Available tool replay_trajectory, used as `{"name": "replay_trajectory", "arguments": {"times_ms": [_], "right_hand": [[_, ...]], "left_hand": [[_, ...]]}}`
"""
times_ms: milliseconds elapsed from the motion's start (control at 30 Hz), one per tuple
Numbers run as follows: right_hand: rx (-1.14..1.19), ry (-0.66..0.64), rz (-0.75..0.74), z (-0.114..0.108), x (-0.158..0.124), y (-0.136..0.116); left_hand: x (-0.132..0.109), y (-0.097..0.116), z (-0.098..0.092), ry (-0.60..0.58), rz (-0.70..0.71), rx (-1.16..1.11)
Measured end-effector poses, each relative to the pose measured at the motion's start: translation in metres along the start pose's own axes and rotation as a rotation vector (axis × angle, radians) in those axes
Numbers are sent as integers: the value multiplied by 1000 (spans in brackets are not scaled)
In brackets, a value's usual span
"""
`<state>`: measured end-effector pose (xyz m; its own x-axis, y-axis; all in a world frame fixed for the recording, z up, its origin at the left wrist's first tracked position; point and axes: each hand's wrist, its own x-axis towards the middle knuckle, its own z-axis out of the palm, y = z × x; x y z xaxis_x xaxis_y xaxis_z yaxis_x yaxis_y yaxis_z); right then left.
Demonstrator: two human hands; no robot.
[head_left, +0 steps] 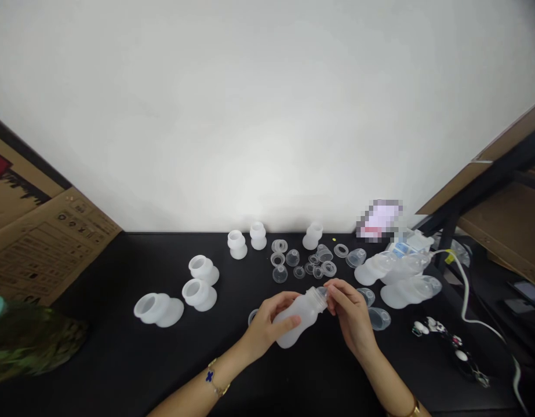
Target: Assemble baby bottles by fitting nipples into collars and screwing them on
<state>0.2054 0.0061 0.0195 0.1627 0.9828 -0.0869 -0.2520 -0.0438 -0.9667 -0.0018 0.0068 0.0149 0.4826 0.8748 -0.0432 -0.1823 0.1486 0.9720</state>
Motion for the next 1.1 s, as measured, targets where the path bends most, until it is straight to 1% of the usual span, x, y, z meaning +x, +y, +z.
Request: {"name": "replay_trajectory", "arguments": {"times_ms": [867,1100], "right_hand": [[2,28,-26,2,0,0],[-12,25,-35,1,0,1]], "left_hand": [[-1,4,1,7,-10,0],[-1,2,1,28,2,54]]}}
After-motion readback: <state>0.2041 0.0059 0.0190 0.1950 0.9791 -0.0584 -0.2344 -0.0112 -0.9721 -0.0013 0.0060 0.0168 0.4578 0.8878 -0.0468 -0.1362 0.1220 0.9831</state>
